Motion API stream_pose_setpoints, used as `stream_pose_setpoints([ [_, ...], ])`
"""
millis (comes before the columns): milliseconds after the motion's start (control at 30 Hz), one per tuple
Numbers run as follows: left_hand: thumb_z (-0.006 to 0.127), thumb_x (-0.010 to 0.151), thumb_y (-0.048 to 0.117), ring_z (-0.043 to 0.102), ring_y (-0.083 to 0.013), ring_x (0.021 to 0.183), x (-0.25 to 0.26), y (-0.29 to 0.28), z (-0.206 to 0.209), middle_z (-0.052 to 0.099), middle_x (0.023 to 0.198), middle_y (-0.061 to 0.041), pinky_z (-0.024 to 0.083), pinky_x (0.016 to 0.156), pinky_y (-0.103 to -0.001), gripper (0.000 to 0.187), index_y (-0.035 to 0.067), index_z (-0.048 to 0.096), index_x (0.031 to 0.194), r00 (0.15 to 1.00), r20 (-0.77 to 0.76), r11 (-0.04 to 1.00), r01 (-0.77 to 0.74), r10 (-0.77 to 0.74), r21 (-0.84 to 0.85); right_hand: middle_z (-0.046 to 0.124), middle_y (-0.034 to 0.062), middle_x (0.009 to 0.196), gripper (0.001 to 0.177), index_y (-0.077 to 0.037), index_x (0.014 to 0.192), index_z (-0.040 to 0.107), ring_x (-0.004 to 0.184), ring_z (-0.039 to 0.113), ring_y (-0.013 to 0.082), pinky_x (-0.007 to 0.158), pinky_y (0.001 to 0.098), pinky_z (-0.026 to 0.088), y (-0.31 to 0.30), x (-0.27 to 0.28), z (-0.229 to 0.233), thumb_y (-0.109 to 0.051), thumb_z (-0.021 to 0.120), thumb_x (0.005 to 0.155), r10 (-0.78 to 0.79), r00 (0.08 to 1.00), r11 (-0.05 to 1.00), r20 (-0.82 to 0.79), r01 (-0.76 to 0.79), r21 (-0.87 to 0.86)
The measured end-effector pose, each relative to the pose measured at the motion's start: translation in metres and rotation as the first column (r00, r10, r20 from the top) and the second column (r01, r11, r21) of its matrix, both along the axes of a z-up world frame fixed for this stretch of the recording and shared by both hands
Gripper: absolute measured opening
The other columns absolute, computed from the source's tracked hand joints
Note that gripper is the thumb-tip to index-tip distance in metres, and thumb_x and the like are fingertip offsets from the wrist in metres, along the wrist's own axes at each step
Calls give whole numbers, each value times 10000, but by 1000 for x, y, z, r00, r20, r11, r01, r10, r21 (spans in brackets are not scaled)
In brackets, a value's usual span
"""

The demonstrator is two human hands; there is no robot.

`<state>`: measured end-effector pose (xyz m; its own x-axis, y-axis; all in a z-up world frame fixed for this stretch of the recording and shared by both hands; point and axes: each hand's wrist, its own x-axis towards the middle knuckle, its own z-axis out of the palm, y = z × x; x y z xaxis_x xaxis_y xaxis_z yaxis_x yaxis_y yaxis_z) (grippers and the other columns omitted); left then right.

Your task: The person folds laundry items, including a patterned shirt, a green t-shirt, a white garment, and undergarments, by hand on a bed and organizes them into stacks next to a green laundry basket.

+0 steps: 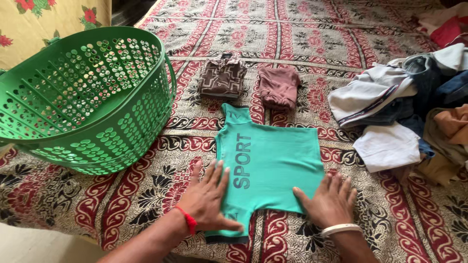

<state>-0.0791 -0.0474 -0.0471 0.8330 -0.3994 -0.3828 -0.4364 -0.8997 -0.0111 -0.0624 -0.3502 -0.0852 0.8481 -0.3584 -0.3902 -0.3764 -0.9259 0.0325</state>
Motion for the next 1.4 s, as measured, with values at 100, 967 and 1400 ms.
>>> stream_pose_setpoints([
  [100,412,863,825,-15,-397,1578,6,-27,-32,53,1679,-303,-63,1207,-513,1162,-16,104,1603,975,218,949,39,32,-314,274,95,1652,798,-120,1599,275,1643,144,258,1406,403,81,22,-3,-30,-666,345,1022,475,804,877,359,-401,-263],
  [967,346,969,658,77,-297,1561,141,-64,-104,117,1682,-189,18,1245,-432,913,23,150,1595,878,282,891,-275,386,-362,113,169,1679,838,-121,1606,195,1545,73,317,1230,471,54,27,113,-78,-640,361,969,401,775,890,489,-456,-8],
  [1400,713,855,406,573,-343,1227,268,-31,-97,646,1279,-184,454,1050,-458,507,61,629,1218,608,94,476,-506,788,-719,46,119,1697,876,-133,1616,129,1559,24,274,1241,415,-3,20,116,-46,-692,286,959,325,858,944,398,-319,-84],
])
